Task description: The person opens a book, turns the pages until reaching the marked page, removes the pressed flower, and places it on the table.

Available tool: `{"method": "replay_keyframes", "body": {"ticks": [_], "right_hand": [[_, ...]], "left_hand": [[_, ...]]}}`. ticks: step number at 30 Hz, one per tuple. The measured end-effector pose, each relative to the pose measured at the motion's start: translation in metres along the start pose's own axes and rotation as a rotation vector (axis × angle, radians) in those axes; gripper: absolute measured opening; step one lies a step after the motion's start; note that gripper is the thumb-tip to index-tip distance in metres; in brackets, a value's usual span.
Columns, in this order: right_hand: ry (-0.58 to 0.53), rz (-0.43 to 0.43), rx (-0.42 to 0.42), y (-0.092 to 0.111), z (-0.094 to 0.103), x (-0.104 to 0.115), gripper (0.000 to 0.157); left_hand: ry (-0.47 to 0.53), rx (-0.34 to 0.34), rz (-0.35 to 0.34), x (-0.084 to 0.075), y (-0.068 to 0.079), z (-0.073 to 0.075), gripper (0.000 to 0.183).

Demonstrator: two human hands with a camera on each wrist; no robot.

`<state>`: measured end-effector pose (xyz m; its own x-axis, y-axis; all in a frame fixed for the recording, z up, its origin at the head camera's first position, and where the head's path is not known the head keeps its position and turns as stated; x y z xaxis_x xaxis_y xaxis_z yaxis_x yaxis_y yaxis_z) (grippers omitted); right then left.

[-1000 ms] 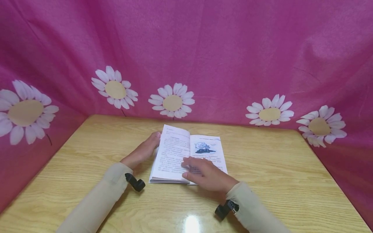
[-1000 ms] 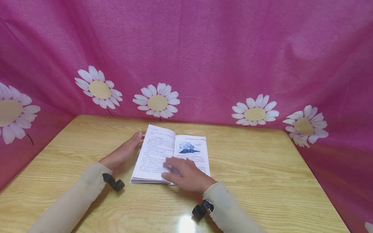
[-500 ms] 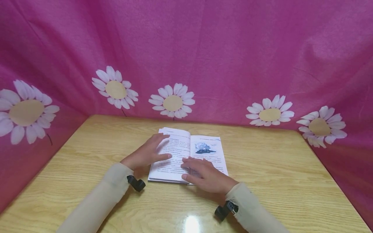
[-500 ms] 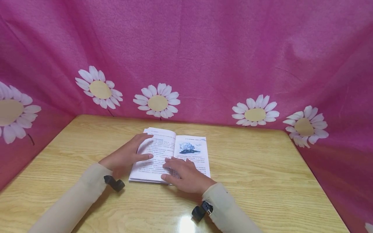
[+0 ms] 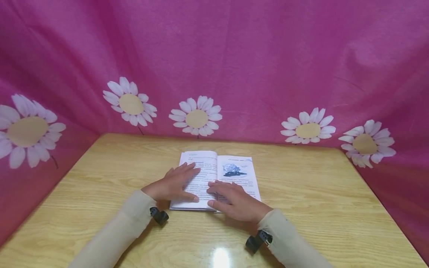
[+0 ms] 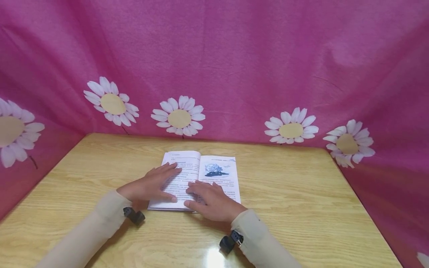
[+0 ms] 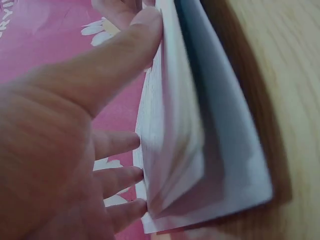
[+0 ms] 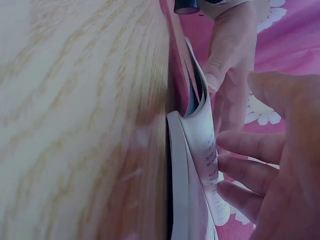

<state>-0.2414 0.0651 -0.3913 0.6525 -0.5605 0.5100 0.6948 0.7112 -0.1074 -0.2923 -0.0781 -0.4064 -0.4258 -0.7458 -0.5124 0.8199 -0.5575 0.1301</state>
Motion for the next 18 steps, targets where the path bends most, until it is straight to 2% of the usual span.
{"method": "replay_keyframes", "body": {"ticks": [4,8,14,18], "right_hand": [[-0.002,0.029,-0.012,-0.001,0.002,0.001,0.046],[-0.053,0.001,-0.033,-0.002,0.008,-0.004,0.049],[-0.055,-0.117,-0.073,0.003,0.026,-0.022,0.06],[-0.031,-0.227,-0.098,0.01,0.038,-0.041,0.063]], "left_hand": [[0.013,0.041,0.048,0.005,-0.001,-0.006,0.097],[0.013,0.055,0.07,0.008,-0.001,-0.009,0.098],[-0.005,0.065,0.08,0.009,-0.001,-0.012,0.098],[-0.016,0.058,0.089,0.009,-0.001,-0.013,0.098]]}}
Point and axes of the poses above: each hand's wrist, its own y-axis away from the middle knuckle, its own z-axis out of the back of the hand, x = y × z, the point moved 9 cm from there along -y, towards the middle knuckle, and after that the axes turned 4 degrees about y, right-handed, at the moved point
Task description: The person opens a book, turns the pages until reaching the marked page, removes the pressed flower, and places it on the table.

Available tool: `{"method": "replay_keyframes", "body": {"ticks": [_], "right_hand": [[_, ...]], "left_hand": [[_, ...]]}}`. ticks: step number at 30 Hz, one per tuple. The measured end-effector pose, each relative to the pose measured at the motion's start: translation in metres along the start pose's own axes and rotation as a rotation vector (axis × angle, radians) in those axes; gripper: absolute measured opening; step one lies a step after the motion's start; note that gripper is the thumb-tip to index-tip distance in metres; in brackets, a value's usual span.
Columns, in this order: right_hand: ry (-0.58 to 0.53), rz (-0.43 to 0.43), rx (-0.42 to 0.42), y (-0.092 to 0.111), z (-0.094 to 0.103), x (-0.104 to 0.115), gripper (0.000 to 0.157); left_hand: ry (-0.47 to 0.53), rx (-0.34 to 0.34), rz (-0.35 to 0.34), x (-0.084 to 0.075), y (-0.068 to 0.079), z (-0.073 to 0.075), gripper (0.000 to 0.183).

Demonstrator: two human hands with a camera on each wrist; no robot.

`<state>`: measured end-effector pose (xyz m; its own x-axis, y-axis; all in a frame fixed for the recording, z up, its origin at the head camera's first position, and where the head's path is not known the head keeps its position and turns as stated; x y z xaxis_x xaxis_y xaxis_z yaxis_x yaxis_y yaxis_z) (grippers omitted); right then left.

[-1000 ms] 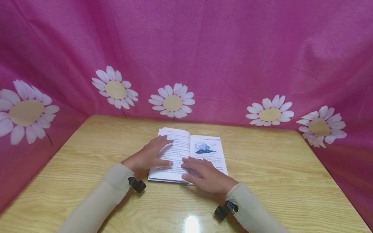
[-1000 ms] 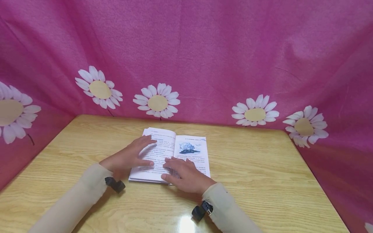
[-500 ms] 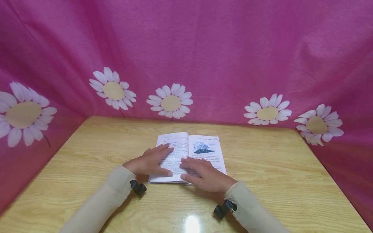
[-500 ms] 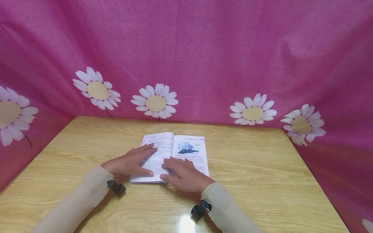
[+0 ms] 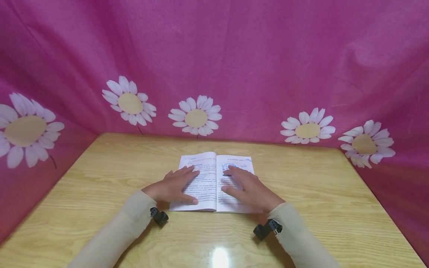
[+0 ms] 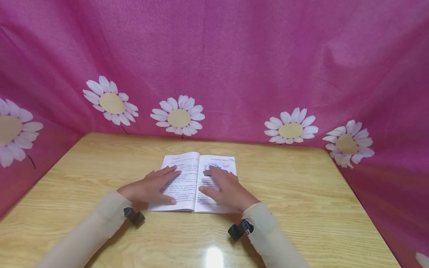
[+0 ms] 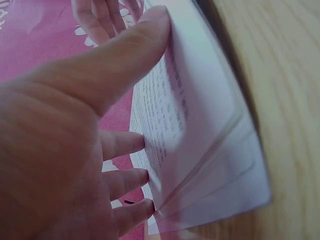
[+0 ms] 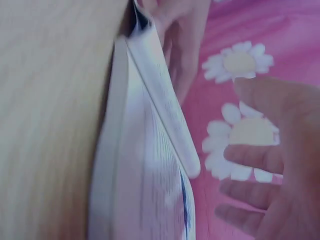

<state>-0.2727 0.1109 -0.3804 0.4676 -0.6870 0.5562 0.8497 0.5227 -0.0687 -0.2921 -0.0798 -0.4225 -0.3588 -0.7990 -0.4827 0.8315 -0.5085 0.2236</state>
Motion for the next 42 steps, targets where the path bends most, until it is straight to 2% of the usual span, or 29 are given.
{"method": "replay_keyframes", "body": {"ticks": [8,14,22,33,42], "right_hand": [[0.135,-0.152,-0.005,0.004,0.014,-0.039,0.083],[0.135,-0.214,0.036,0.007,0.012,-0.053,0.093],[0.11,-0.243,0.072,0.011,0.009,-0.059,0.105],[0.182,-0.262,0.08,0.009,0.005,-0.063,0.108],[0.15,-0.26,0.086,0.008,0.003,-0.063,0.109]], "left_hand": [[-0.01,0.008,0.018,-0.001,0.003,-0.003,0.097],[-0.062,0.016,0.018,-0.001,0.003,-0.004,0.096],[-0.108,0.015,-0.004,-0.003,0.002,-0.003,0.096],[-0.095,0.011,-0.009,-0.006,0.002,-0.001,0.096],[-0.095,0.005,-0.003,-0.004,0.004,-0.003,0.096]]}}
Point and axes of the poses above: each hand's wrist, its own y-axis away from the middle knuckle, its own z-axis out of the back of the hand, x = y × z, the point moved 9 cm from there along -y, towards the middle knuckle, and after that the axes turned 4 degrees about y, right-handed, at the moved point
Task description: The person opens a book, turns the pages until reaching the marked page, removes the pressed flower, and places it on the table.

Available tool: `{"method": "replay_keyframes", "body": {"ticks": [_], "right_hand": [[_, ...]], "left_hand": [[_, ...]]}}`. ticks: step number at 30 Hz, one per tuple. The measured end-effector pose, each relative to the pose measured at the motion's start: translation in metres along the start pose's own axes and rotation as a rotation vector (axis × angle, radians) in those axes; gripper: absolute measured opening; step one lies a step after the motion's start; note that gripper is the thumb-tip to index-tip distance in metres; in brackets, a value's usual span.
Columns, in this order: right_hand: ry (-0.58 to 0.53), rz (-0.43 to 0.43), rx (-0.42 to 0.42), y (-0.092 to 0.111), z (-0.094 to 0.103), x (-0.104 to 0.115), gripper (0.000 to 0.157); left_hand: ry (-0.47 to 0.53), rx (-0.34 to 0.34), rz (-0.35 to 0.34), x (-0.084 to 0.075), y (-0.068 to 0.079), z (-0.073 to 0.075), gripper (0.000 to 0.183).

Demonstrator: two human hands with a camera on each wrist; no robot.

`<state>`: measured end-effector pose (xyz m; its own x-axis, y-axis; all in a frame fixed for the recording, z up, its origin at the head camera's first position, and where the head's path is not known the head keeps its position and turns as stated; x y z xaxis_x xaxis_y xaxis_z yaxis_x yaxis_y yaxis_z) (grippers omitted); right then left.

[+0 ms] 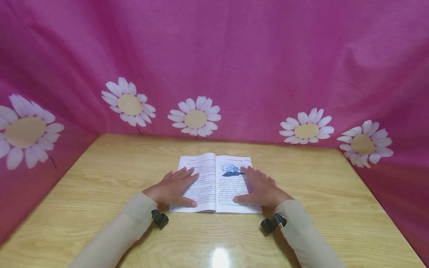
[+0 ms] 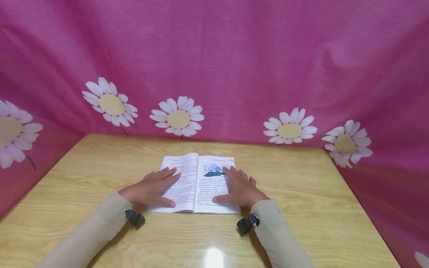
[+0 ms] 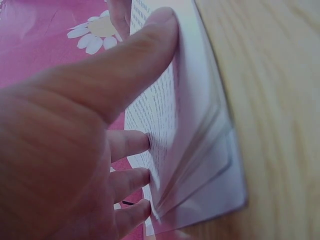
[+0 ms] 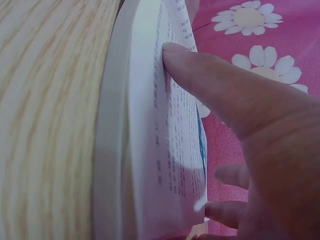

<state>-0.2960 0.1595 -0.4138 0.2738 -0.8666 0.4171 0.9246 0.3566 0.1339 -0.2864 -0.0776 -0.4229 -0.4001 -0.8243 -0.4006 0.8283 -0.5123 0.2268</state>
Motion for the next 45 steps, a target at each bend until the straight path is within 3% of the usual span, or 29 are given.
{"method": "replay_keyframes", "body": {"ticks": [9,21,27,33,39,42,45], "right_hand": [[0.018,0.025,-0.014,-0.004,0.002,0.003,0.112],[-0.252,0.073,0.003,0.0,0.011,0.014,0.107],[-0.301,0.093,-0.066,0.003,0.025,0.018,0.086],[-0.452,0.025,-0.095,0.002,0.031,0.012,0.068],[-0.582,-0.023,-0.195,0.003,0.041,0.006,0.055],[-0.571,-0.007,-0.241,0.004,0.045,0.006,0.046],[-0.517,0.028,-0.292,0.005,0.05,0.01,0.053]], "left_hand": [[0.029,-0.005,0.009,0.001,0.001,0.001,0.097],[0.03,0.011,0.014,0.001,0.0,0.002,0.096],[0.017,0.01,0.008,0.003,-0.001,0.001,0.096],[0.019,0.004,0.018,0.004,-0.001,0.0,0.096],[0.014,0.002,0.012,0.002,0.0,0.0,0.096],[0.014,-0.003,0.006,0.002,0.001,0.001,0.096],[0.015,-0.003,0.007,0.002,0.0,0.001,0.096]]}}
Point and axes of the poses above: each hand's wrist, its own y-axis away from the middle knuckle, its own z-axis out of the back of the hand, x = y × z, the point moved 9 cm from there along -y, towards the middle knuckle, and after that the axes turned 4 degrees about y, right-handed, at the moved point
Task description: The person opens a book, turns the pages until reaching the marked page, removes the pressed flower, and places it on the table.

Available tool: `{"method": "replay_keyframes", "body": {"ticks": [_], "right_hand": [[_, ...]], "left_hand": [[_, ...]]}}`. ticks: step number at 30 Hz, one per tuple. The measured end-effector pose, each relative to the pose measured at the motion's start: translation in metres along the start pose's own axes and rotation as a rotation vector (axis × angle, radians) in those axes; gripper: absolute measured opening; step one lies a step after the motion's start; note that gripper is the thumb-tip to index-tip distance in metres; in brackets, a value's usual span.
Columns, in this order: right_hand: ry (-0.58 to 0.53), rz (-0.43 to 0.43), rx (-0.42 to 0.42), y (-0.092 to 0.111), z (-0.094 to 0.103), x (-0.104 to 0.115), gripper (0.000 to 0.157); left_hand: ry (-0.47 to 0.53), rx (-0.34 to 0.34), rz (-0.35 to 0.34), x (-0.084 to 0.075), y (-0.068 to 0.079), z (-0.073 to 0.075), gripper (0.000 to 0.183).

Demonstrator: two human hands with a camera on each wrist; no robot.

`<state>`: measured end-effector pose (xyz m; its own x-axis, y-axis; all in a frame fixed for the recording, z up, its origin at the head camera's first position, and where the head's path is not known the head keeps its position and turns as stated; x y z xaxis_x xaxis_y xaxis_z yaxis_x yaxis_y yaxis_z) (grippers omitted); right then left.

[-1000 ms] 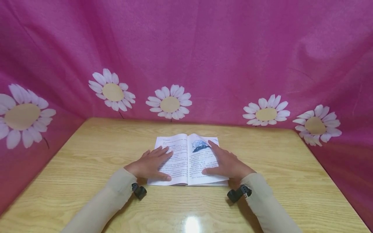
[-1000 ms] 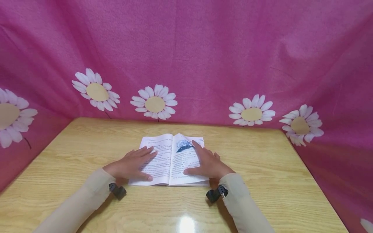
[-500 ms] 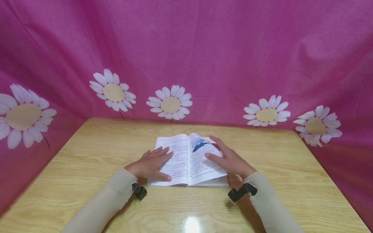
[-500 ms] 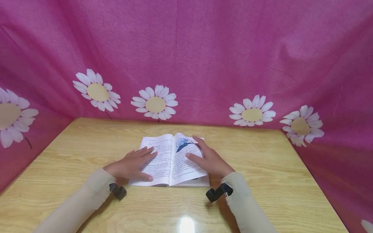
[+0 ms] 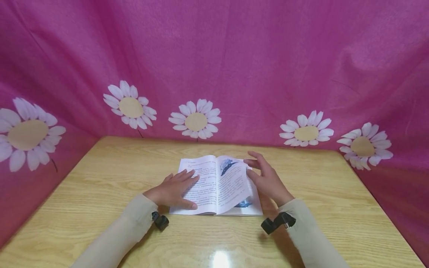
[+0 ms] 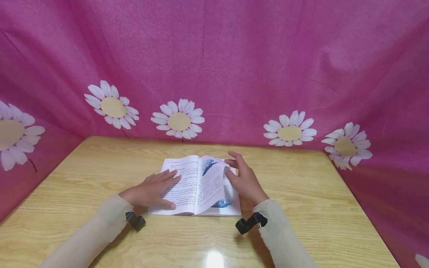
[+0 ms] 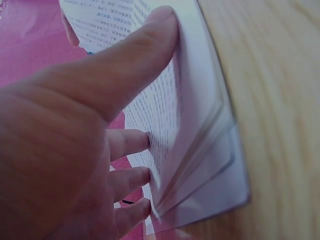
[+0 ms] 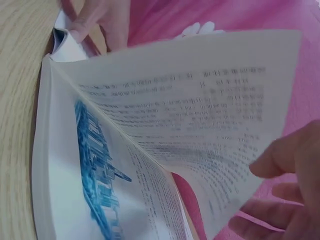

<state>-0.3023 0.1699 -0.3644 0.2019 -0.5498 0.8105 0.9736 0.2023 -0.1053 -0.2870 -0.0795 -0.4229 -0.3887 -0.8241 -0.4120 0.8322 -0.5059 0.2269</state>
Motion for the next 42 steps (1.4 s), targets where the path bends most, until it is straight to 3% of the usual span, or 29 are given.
{"method": "replay_keyframes", "body": {"ticks": [3,8,14,16,22,31,36,42], "right_hand": [[0.055,0.042,-0.045,0.001,0.002,0.007,0.061],[0.096,0.024,-0.101,0.003,0.002,0.014,0.064],[0.17,0.086,-0.025,0.008,-0.02,0.029,0.023],[0.179,0.108,0.02,0.011,-0.03,0.034,0.017],[0.169,0.19,0.108,0.018,-0.049,0.045,0.019],[0.216,0.361,0.253,0.031,-0.074,0.059,0.025],[0.253,0.392,0.302,0.037,-0.088,0.06,0.033],[0.321,0.404,0.339,0.041,-0.102,0.062,0.035]], "left_hand": [[-0.006,0.0,0.004,0.0,0.0,0.0,0.095],[-0.005,0.0,0.002,-0.001,-0.001,0.001,0.095],[0.002,-0.026,-0.032,0.001,-0.002,0.003,0.094],[0.024,-0.027,-0.036,0.004,-0.003,0.004,0.095],[0.208,-0.037,0.017,0.019,-0.002,0.014,0.097],[0.635,-0.166,0.055,0.038,-0.009,0.031,0.075],[0.773,-0.251,0.058,0.046,-0.01,0.04,0.07],[0.85,-0.309,0.066,0.048,-0.009,0.046,0.065]]}}
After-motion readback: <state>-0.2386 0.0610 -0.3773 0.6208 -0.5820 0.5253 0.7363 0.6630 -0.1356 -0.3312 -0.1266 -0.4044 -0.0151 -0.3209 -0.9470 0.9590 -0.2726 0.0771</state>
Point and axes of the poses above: each hand's wrist, its own y-axis away from the middle knuckle, its own z-axis out of the back of the hand, x = y × z, the point moved 9 cm from there along -y, towards the middle knuckle, and after that the axes turned 4 degrees about y, right-handed, at the moved point
